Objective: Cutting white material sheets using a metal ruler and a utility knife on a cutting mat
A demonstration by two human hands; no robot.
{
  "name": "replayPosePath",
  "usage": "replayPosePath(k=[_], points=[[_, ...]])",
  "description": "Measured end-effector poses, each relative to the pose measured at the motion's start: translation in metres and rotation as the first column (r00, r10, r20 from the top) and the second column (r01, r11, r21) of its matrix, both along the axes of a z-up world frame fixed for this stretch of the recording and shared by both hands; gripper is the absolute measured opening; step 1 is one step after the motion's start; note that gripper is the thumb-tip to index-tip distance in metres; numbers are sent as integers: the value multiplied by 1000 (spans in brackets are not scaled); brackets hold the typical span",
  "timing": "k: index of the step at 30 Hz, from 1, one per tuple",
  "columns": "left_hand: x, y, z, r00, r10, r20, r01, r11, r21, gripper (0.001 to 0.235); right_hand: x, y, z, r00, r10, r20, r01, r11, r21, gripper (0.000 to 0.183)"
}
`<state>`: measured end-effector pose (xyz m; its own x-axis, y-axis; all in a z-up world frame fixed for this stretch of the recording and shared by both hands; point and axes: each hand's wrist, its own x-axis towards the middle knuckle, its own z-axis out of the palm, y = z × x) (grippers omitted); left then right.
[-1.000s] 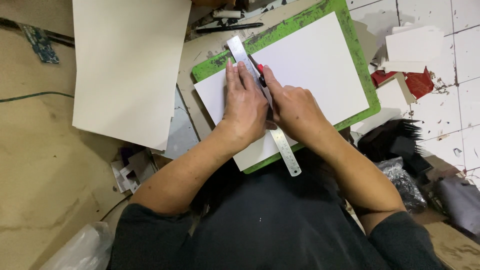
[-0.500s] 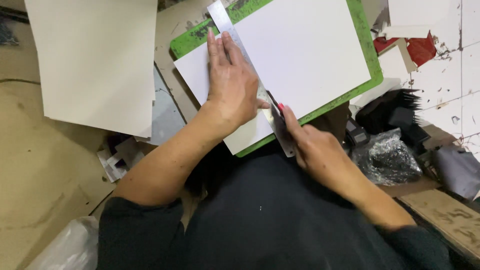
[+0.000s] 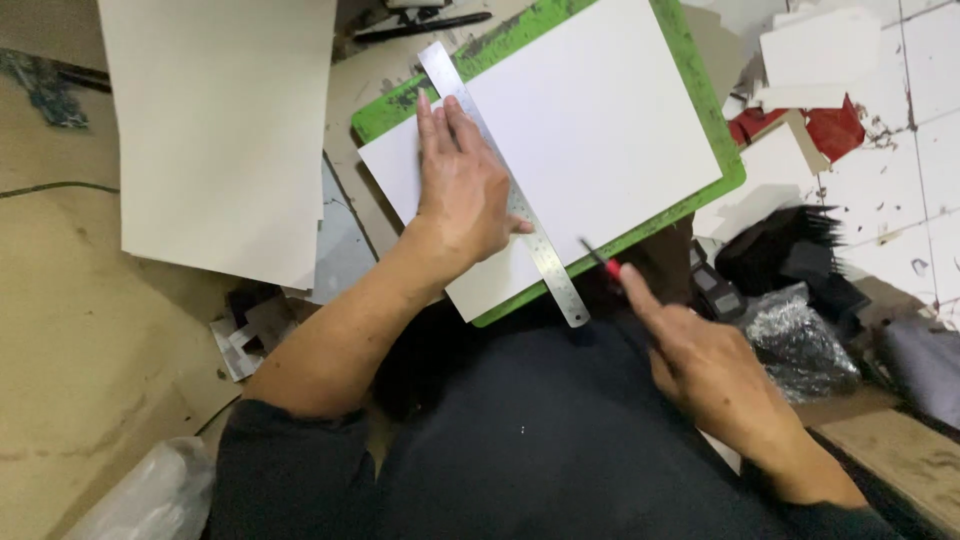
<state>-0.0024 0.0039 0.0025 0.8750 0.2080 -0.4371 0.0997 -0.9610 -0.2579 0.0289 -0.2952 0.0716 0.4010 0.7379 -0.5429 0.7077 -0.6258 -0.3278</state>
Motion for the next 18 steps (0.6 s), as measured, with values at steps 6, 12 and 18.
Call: replayPosePath(k=[6,12,18], points=[[1,-4,8,991,112,75,-96,977,-192,133,29,83,-48,972,-154,177,70,910,408,57],[1,-4,15,991,118,57,-104,974,-199,121,40,103,-31,970,-199,137,157,950,268,59],[-1,-5,9,988,103,112,-84,983,-164,131,36,159,-50,995,-86,45,61,915,399,77]])
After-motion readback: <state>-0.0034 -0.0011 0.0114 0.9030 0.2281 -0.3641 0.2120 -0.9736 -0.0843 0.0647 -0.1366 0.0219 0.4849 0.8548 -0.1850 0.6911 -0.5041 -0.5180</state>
